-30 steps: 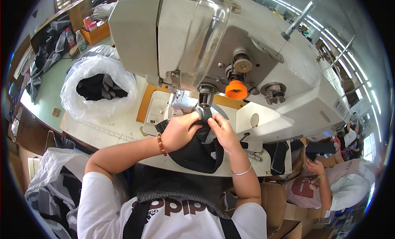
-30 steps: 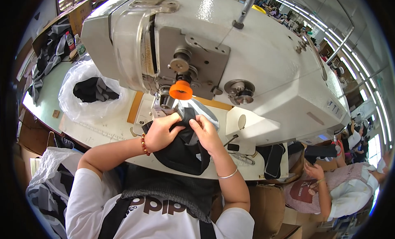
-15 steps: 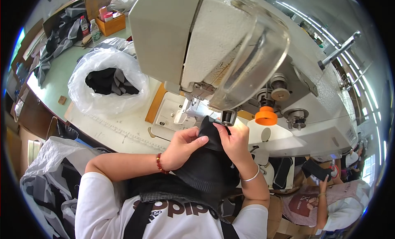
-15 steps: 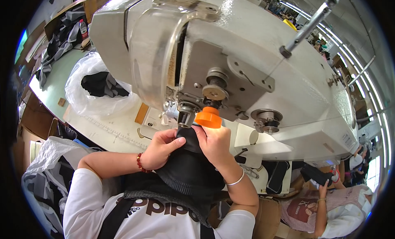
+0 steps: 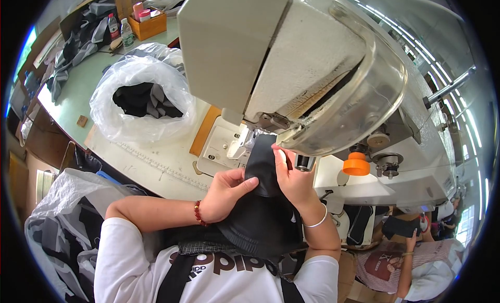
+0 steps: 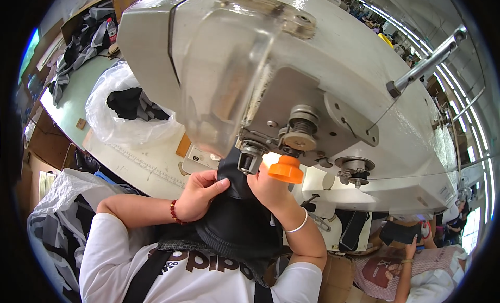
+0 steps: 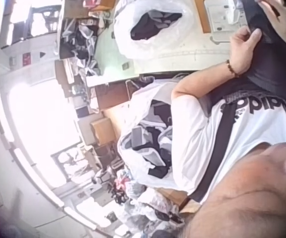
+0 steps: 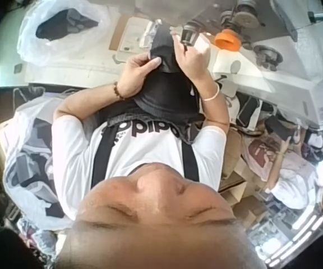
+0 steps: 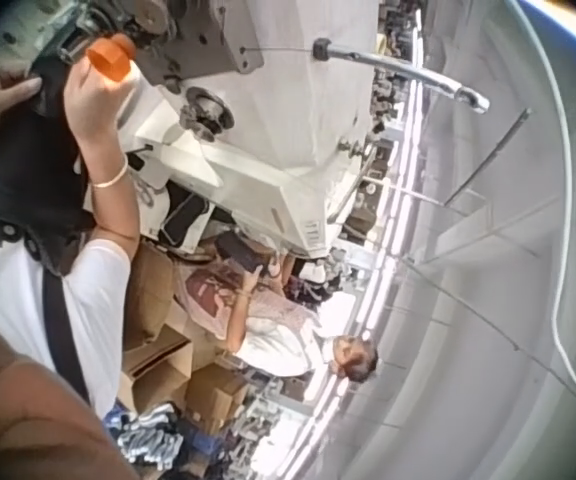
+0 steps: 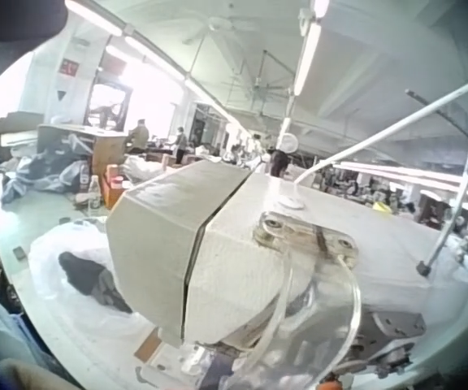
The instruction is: Stitching various fabric and synthetic components of a shoe upper using an industrial sewing machine.
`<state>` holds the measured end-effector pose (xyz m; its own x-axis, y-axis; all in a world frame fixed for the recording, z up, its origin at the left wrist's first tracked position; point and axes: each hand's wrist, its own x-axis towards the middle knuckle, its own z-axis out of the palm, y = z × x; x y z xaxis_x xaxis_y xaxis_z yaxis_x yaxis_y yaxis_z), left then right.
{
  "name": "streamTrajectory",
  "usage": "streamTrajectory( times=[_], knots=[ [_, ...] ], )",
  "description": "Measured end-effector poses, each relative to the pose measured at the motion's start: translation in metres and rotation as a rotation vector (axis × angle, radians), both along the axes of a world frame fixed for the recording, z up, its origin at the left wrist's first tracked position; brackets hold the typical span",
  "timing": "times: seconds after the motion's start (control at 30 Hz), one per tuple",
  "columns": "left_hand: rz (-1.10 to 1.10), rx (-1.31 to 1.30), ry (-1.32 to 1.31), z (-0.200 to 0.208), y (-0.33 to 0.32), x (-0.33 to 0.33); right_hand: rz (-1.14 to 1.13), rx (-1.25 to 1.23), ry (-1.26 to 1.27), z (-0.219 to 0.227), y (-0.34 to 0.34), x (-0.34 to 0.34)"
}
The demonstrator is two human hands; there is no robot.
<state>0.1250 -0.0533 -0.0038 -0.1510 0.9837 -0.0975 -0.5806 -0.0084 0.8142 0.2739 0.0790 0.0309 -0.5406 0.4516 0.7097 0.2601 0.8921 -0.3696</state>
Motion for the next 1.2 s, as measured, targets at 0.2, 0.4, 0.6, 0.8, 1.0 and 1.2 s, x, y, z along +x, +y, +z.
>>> streamTrajectory(
  times=[0.2,0.4,0.6,0.8,1.0,1.2],
  knots=[
    [-0.019,0.057,0.160,-0.002,-0.003,-0.008,0.071,0.028,0.023,-0.002,0.005,-0.006],
    [0.002,0.369,0.469,0.000,-0.013,-0.009,0.153,0.146,-0.044,0.017,-0.018,0.007],
    [-0.056,0.114,0.313,-0.003,-0.002,-0.013,0.063,0.023,-0.080,-0.001,0.013,-0.005],
    [-0.102,0.081,0.203,-0.005,0.006,-0.008,0.084,-0.082,-0.014,0.002,0.013,-0.005],
    [-0.156,0.016,0.471,-0.009,0.000,-0.039,0.056,0.048,-0.075,0.017,0.002,-0.011],
    [-0.440,0.007,1.381,0.002,-0.003,-0.172,0.143,-0.063,-0.072,0.005,0.011,-0.002]
  ],
)
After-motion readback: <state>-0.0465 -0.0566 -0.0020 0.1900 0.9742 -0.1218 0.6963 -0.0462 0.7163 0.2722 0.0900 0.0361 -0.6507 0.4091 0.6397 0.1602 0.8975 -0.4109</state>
